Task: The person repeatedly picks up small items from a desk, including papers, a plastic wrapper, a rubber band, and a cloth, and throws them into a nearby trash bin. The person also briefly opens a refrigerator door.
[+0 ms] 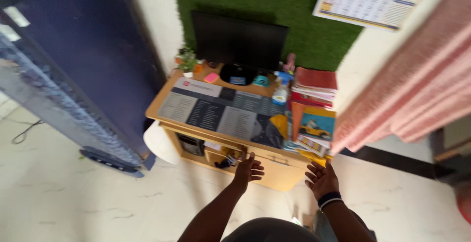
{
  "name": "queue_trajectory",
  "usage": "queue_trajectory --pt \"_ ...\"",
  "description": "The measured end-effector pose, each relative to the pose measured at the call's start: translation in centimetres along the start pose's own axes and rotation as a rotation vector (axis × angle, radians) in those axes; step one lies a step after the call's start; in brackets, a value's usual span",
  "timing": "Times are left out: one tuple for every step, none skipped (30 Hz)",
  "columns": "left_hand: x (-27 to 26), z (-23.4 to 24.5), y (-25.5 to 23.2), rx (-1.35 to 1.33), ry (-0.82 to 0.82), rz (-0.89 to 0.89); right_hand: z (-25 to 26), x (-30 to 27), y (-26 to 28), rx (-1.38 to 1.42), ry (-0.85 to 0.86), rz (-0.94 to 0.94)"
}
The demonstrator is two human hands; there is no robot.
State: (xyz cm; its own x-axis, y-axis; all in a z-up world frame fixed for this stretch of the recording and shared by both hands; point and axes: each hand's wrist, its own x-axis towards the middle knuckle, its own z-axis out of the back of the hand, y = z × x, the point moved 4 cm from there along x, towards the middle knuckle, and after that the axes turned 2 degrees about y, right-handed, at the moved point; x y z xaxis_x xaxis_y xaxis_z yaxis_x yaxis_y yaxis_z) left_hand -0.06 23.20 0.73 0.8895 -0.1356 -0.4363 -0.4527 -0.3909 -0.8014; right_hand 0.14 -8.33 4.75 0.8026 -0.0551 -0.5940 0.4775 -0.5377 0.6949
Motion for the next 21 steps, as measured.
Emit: queue_trajectory --pt "-0.4 1.2 -1.0 0.011 -0.006 -0.015 -1.8 0.6 -0.8 -0.009 0.013 -0.009" --pt "-1.1 2.5 -1.5 0.023 -0.01 -0.021 -3.3 1.0 -1.7 -0.028 0.034 -0.014" --pt "-1.6 4.0 -2.2 0.016 -0.012 -0.034 -5.0 1.4 -2.5 -0.048 0.056 -0.018" --pt "-1.7 5.4 -3.2 0.012 -0.01 -0.049 -6.7 1.9 -3.2 -0.063 0.077 -0.019" --pt "-1.7 6.9 -4.2 0.008 -0.008 -0.064 -8.3 2.4 -4.0 -0.067 0.094 -0.032" --pt "-1.7 8.4 -5.1 -0.02 -0.005 -0.078 -10.0 2.7 -4.8 -0.072 0.11 -0.046" --pt "-1.6 10.0 -6.0 -0.048 -0.002 -0.092 -11.7 3.1 -5.7 -0.078 0.126 -0.061" --pt "-1.7 11.6 -6.7 -0.077 -0.003 -0.106 -13.3 3.5 -6.5 -0.089 0.148 -0.064" --pt "-2.0 13.3 -7.2 -0.072 -0.03 -0.107 -15.0 3.8 -7.3 -0.101 0.17 -0.067" --pt "-2.1 15.1 -8.0 -0.068 -0.057 -0.111 -16.7 4.1 -8.0 -0.113 0.194 -0.068" --pt "-2.3 16.8 -8.8 -0.063 -0.084 -0.115 -18.4 4.4 -8.8 -0.142 0.176 -0.07" --pt "-2.5 18.4 -9.4 -0.074 -0.115 -0.117 -19.7 4.6 -9.6 -0.172 0.157 -0.07" --pt "-2.7 20.1 -10.1 -0.085 -0.145 -0.118 -21.0 4.9 -10.3 -0.201 0.138 -0.069" --pt "-3.2 21.6 -10.6 -0.094 -0.174 -0.115 -22.2 5.3 -11.0 -0.209 0.146 -0.08" --pt "-3.8 23.0 -11.1 -0.092 -0.201 -0.122 -23.4 5.7 -11.7 -0.216 0.154 -0.091" --pt "-4.4 24.5 -11.7 -0.084 -0.223 -0.129 -24.5 6.2 -12.3 -0.218 0.162 -0.097" --pt "-4.9 25.8 -12.1 -0.075 -0.245 -0.137 -25.3 6.6 -13.1 -0.217 0.182 -0.102" --pt "-5.0 27.0 -12.5 -0.087 -0.267 -0.135 -25.9 7.0 -13.7 -0.213 0.2 -0.103" --pt "-5.1 28.1 -12.7 -0.098 -0.29 -0.132 -26.6 7.4 -14.3 -0.208 0.219 -0.105" --pt "-5.2 29.0 -12.4 -0.114 -0.311 -0.128 -27.0 7.9 -14.7 -0.228 0.203 -0.12" --pt "-5.2 29.9 -12.2 -0.125 -0.325 -0.124 -27.6 8.3 -15.2 -0.247 0.187 -0.135"
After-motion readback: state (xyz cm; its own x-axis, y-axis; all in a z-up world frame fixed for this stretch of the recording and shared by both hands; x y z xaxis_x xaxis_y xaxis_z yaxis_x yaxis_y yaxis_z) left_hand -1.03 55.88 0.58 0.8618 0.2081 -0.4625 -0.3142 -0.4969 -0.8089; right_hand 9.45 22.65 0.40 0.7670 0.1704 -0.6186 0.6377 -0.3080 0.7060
